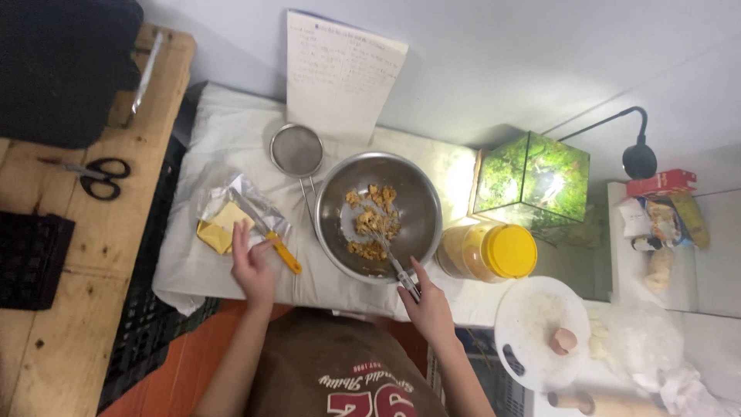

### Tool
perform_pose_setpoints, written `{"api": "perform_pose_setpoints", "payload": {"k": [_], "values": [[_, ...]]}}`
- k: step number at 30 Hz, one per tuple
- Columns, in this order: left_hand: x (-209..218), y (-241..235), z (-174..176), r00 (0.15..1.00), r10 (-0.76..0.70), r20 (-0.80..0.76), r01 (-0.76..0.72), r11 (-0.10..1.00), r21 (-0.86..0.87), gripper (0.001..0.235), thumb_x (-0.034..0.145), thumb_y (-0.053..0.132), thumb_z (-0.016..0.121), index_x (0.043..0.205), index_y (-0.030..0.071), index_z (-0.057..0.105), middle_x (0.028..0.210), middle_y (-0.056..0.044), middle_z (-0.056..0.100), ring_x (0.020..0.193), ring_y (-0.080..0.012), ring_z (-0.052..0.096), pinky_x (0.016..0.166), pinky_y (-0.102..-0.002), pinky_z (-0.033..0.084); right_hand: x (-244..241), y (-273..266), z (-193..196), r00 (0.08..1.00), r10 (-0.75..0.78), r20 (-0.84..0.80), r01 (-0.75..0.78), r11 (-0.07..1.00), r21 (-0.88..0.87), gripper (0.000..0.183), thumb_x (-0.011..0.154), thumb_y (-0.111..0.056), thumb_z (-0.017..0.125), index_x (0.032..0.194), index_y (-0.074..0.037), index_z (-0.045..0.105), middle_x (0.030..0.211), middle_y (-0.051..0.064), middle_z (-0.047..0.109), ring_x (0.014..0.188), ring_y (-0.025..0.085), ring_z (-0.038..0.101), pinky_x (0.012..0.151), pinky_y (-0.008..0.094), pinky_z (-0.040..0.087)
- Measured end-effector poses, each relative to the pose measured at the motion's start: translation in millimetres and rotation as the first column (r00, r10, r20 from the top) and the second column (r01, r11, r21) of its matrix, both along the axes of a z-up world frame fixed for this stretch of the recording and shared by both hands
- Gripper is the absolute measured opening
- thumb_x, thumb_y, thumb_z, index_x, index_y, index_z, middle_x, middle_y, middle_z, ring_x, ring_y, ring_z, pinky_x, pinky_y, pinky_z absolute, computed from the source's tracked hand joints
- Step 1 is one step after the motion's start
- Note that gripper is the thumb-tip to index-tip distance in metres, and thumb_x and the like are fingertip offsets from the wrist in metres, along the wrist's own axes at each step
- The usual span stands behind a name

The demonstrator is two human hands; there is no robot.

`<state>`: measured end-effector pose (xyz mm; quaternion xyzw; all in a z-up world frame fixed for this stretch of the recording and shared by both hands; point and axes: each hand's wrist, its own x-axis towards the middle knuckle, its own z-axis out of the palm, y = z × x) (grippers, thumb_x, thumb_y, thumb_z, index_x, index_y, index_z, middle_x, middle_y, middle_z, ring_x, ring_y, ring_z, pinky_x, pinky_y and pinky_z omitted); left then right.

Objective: Mixing dough ingredients in a metal bowl using a whisk.

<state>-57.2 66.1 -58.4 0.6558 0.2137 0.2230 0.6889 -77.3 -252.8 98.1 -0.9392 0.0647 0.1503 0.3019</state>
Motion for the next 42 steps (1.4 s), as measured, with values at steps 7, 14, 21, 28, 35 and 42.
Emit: {"api": "perform_pose_setpoints", "payload": {"k": [7,14,21,28,35,42], "values": [[-54,56,-8,0.967,0.242,0.082,-0.222,0.64,0.735,0.06,0.097,-0.016,0.058,0.154,0.0,0.051,0.163,-0.019,0.047,0.134,-0.0306,0.063,0.103,-0.039,0.057,14,6,1,0.994,-0.096,0.045,0.096,0.995,0.003,0.062,0.093,-0.025,0.069,0.151,-0.017,0.048,0.082,0.017,0.072,0.074,0.028,0.071,0.07,0.04,0.055],[-81,80,-24,0.912,0.401,-0.086,-0.316,0.82,0.477,0.058,0.088,-0.005,0.075,0.144,-0.001,0.06,0.143,-0.02,0.056,0.082,-0.0194,0.063,0.069,-0.031,0.054,13,-6,-37,0.957,-0.177,0.228,0.073,0.913,0.402,0.046,0.094,-0.014,0.068,0.139,-0.01,0.062,0.094,0.009,0.072,0.079,0.015,0.065,0.071,0.029,0.051],[-50,85,-77,0.86,0.503,-0.083,-0.311,0.647,0.696,0.016,0.101,0.014,0.068,0.105,0.0,0.066,0.104,-0.013,0.063,0.09,-0.0302,0.06,0.078,-0.043,0.048,26,15,-57,0.908,-0.296,0.297,0.024,0.743,0.669,0.023,0.099,-0.009,0.067,0.121,-0.003,0.067,0.103,0.006,0.07,0.089,0.01,0.062,0.077,0.024,0.05],[-3,73,-76,0.605,0.733,-0.31,-0.407,0.62,0.671,0.019,0.099,0.023,0.063,0.093,0.005,0.064,0.098,-0.009,0.067,0.096,-0.0325,0.061,0.082,-0.054,0.04,30,51,-41,0.872,-0.218,0.438,-0.046,0.855,0.516,0.02,0.102,-0.015,0.061,0.11,-0.002,0.075,0.094,0.009,0.073,0.086,0.014,0.066,0.08,0.029,0.052],[4,69,-84,0.611,0.754,-0.241,-0.289,0.496,0.819,0.018,0.098,0.024,0.056,0.097,0.008,0.065,0.104,-0.009,0.068,0.103,-0.0323,0.058,0.089,-0.051,0.037,18,35,-34,0.838,-0.091,0.538,-0.091,0.949,0.302,0.026,0.096,-0.013,0.067,0.12,-0.003,0.074,0.099,0.009,0.075,0.085,0.012,0.069,0.076,0.029,0.054],[8,72,-90,0.663,0.719,-0.211,-0.325,0.53,0.783,0.023,0.105,0.023,0.051,0.096,0.006,0.063,0.097,-0.012,0.071,0.1,-0.0323,0.062,0.088,-0.05,0.037,-12,2,-61,0.878,-0.379,0.293,0.17,0.818,0.549,0.036,0.095,-0.021,0.066,0.128,-0.005,0.068,0.103,0.009,0.074,0.069,0.011,0.062,0.058,0.023,0.05]]}}
